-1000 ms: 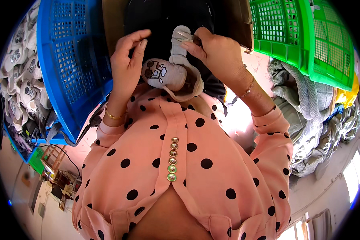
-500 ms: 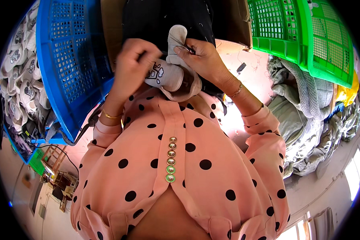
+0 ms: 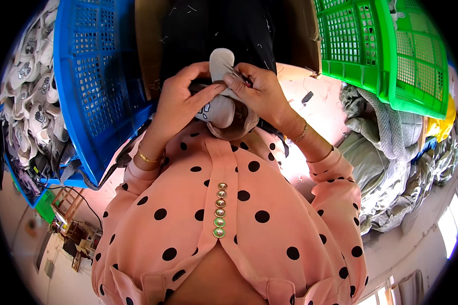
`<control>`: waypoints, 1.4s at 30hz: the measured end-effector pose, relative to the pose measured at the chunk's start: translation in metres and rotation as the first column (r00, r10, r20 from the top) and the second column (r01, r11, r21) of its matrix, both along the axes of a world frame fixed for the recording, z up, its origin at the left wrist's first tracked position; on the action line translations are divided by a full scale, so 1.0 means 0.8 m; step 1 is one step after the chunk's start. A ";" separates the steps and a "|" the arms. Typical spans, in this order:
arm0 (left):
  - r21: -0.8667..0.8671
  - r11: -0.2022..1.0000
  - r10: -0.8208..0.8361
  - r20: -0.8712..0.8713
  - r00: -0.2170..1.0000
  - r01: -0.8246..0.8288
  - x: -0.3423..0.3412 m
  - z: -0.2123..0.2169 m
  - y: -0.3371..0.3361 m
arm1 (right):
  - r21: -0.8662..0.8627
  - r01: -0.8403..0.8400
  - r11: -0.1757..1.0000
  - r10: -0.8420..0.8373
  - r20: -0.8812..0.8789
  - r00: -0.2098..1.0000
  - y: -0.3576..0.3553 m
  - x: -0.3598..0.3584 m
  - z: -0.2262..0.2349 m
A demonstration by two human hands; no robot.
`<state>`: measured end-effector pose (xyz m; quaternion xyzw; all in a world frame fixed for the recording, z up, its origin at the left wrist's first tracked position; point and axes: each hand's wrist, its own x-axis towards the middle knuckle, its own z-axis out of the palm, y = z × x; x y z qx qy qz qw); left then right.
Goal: The person sits on the floor and uses a pair of scissors to trim loose threads and excess fabric from the edges of white slippers. They handle the slippers one at a time, picking them from a blue basket, performing the trimming, and then placing them into a green basket.
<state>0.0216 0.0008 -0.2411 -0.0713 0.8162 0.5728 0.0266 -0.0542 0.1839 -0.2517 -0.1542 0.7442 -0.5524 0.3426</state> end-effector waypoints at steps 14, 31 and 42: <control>0.351 0.924 0.151 0.032 0.988 -0.152 -0.017 0.074 -0.015 | -0.066 0.219 0.973 -0.189 -0.774 0.604 -0.023 -0.061 0.115; 0.411 0.882 0.304 -0.124 0.945 -0.230 -0.024 0.103 -0.024 | 0.068 0.360 0.931 -0.078 -0.923 0.377 -0.036 -0.117 0.100; -0.342 0.863 0.049 -0.675 0.736 -0.371 -0.031 0.100 0.006 | -0.138 0.005 0.990 -0.103 -0.715 0.691 -0.060 -0.034 0.145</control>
